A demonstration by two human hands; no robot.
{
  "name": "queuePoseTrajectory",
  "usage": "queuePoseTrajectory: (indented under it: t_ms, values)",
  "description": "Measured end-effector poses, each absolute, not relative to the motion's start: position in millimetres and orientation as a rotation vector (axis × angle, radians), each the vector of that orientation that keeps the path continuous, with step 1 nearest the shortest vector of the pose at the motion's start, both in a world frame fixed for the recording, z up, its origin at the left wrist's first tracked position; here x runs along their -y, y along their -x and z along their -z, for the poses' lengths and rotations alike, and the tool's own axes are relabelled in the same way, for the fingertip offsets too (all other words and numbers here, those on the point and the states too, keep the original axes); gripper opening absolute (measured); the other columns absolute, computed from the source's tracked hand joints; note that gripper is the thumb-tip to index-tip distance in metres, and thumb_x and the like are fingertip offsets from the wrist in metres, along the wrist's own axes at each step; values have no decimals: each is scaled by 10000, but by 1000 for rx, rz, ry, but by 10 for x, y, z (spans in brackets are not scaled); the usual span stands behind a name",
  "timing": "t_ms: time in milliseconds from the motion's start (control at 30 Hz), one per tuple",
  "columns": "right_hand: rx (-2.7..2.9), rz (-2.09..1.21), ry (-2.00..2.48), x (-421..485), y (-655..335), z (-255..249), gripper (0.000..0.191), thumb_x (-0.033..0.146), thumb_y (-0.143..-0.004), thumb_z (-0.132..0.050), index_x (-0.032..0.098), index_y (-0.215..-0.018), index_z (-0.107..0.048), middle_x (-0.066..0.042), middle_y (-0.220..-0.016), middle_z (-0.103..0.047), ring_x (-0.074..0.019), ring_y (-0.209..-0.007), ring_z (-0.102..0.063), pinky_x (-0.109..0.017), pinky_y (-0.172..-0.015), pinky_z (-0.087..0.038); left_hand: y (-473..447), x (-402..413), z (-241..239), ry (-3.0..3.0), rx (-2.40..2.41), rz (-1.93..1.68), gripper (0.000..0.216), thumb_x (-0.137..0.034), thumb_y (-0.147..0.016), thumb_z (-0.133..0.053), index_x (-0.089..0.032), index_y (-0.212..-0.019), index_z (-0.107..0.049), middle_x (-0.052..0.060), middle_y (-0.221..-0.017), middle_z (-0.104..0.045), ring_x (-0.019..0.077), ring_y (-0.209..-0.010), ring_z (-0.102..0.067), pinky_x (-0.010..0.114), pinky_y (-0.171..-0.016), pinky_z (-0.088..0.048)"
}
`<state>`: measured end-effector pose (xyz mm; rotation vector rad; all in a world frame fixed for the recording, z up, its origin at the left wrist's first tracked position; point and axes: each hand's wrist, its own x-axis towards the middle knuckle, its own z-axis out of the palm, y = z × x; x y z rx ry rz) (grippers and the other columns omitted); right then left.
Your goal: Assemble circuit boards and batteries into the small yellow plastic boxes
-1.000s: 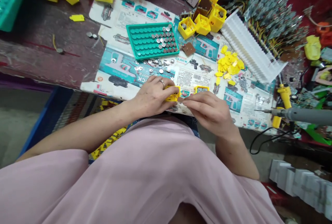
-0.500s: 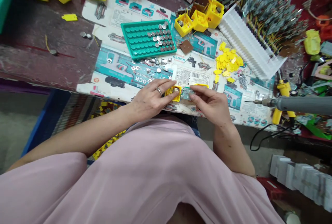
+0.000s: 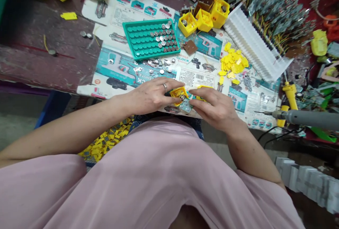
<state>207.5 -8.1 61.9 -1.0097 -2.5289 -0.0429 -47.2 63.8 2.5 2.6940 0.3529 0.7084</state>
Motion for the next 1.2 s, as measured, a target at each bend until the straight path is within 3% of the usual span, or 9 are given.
queuePoseTrajectory:
  t_ms: [133, 267, 400, 533, 733, 833, 1000, 1200]
  values:
    - [2549, -48, 1009, 108, -2097, -583, 186, 145, -942, -582, 200, -1109, -643, -61, -992, -777, -162, -918, -733, -281, -766, -586, 425, -499, -78, -2744, -464, -868, 244, -263, -905, -621, -208, -1140, -651, 154, -1291, -653, 284, -1082, -655, 477, -887, -592]
    - [2524, 38, 997, 165, -2095, -617, 186, 132, -919, -618, 186, -1094, -650, -77, -1019, -782, -178, -937, -741, -292, -768, -601, 358, -303, -95, -2640, -733, -984, 434, -424, -882, -651, -148, -1208, -576, 171, -1178, -697, 301, -1050, -667, 513, -903, -575]
    - [2539, 82, 933, 232, -2084, -672, 165, 121, -908, -639, 173, -1062, -669, -76, -1075, -778, -182, -975, -736, -296, -799, -618, 316, -239, 3, -2692, -776, -926, 277, -293, -945, -585, -186, -1200, -607, 119, -1207, -711, 243, -1121, -673, 471, -995, -543]
    - [2543, 45, 879, 293, -2088, -645, 161, 115, -906, -638, 152, -1058, -675, -79, -1055, -782, -185, -956, -743, -303, -807, -637, 319, -268, 83, -2693, -641, -994, 264, -197, -942, -596, -189, -1204, -629, 122, -1254, -702, 244, -1231, -633, 431, -971, -570]
    - [2342, -121, 1036, 331, -2065, -531, 233, 126, -897, -648, 200, -1118, -667, -72, -1010, -788, -166, -926, -751, -281, -804, -628, 301, -327, -6, -2820, -592, -1086, 142, -180, -930, -624, -153, -1064, -663, 81, -1056, -740, 217, -1071, -694, 369, -891, -629]
    - [2141, -212, 1272, 310, -2003, -505, 195, 147, -905, -646, 213, -1082, -692, -39, -949, -790, -148, -851, -751, -254, -782, -613, 302, -365, -40, -2832, -547, -1040, 156, -165, -927, -620, -122, -1072, -654, 90, -1015, -737, 213, -1030, -704, 352, -887, -644]
    - [1926, -419, 1498, 225, -1887, -512, 142, 241, -920, -630, 228, -1016, -734, -18, -911, -785, -143, -747, -730, -283, -750, -610, 338, -382, 23, -2826, -486, -984, 251, -134, -941, -569, -132, -1185, -627, 124, -1135, -727, 223, -1196, -662, 362, -996, -608]
    - [2045, -240, 1481, 173, -1821, -588, 108, 193, -921, -615, 206, -969, -711, -42, -893, -761, -158, -820, -705, -277, -733, -573, 348, -352, 73, -2825, -481, -1076, 289, -142, -921, -622, -89, -1205, -619, 150, -1162, -731, 241, -1207, -665, 348, -988, -611]
